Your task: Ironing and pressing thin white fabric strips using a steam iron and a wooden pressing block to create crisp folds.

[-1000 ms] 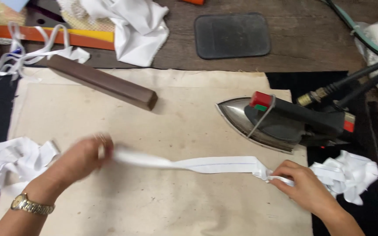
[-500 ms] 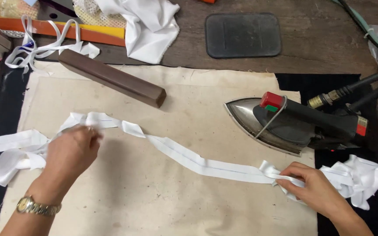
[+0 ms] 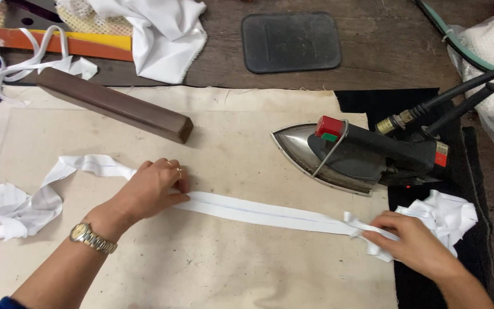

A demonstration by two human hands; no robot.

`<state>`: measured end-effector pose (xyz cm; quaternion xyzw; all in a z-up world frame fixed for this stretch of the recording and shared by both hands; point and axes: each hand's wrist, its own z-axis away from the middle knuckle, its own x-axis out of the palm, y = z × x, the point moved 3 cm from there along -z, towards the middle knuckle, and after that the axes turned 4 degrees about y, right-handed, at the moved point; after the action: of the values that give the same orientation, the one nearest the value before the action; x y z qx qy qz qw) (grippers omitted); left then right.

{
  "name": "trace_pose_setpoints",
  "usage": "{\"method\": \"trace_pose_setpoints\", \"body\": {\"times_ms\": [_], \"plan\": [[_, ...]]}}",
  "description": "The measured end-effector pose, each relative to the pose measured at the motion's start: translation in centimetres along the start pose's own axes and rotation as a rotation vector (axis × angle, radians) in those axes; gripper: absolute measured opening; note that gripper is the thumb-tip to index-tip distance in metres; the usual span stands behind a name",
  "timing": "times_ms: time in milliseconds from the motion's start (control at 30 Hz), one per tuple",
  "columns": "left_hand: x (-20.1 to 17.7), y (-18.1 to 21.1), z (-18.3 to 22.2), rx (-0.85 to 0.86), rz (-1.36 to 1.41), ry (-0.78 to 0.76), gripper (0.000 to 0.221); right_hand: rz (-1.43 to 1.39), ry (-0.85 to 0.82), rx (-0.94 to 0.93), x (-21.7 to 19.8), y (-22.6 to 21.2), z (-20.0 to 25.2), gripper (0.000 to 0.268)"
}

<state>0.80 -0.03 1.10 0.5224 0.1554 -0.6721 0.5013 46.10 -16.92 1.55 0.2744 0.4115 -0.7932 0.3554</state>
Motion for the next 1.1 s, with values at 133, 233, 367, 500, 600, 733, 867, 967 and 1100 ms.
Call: {"method": "trace_pose_setpoints", "body": {"times_ms": [133, 233, 367, 500, 600, 733, 867, 967, 1100], "plan": [[-1.0, 2.0, 1.2, 0.184, 0.196, 0.101, 0.011, 0.203, -0.161, 0.226, -1.5, 6.0, 0.5, 0.023], [-1.9, 2.3, 1.9, -0.02, 0.442, -0.12, 0.015, 0.072, -0.178, 0.341, -2.6, 6.3, 1.2, 0.015], [-3.9, -0.8, 2.2, -0.174, 0.495, -0.168, 0.01, -0.092, -0.039, -0.005, -1.3, 1.8, 0.6, 0.016], [-8.4, -2.4, 3.8, -0.534, 0.334, -0.225, 0.021, -0.089, -0.055, 0.066, 1.2, -4.7, -0.4, 0.014], [-8.1, -6.3, 3.9, -0.509, 0.251, -0.1, 0.017, -0.108, -0.131, 0.206, 1.1, -8.8, -0.2, 0.013], [-7.3, -7.9, 3.9, -0.521, 0.177, -0.067, 0.02, -0.028, -0.169, 0.223, 0.8, -9.3, -0.2, 0.014], [-6.8, -7.5, 3.7, -0.534, 0.218, -0.027, 0.019, -0.032, -0.174, 0.202, 0.4, -7.4, -0.1, 0.018], [-6.3, -7.0, 3.2, -0.485, 0.234, -0.005, 0.018, -0.009, -0.156, 0.177, 0.3, -4.8, -0.3, 0.02], [-4.5, -7.5, 2.0, -0.344, 0.199, 0.036, 0.019, 0.093, -0.119, 0.21, -0.4, -1.4, -0.3, 0.021]]}}
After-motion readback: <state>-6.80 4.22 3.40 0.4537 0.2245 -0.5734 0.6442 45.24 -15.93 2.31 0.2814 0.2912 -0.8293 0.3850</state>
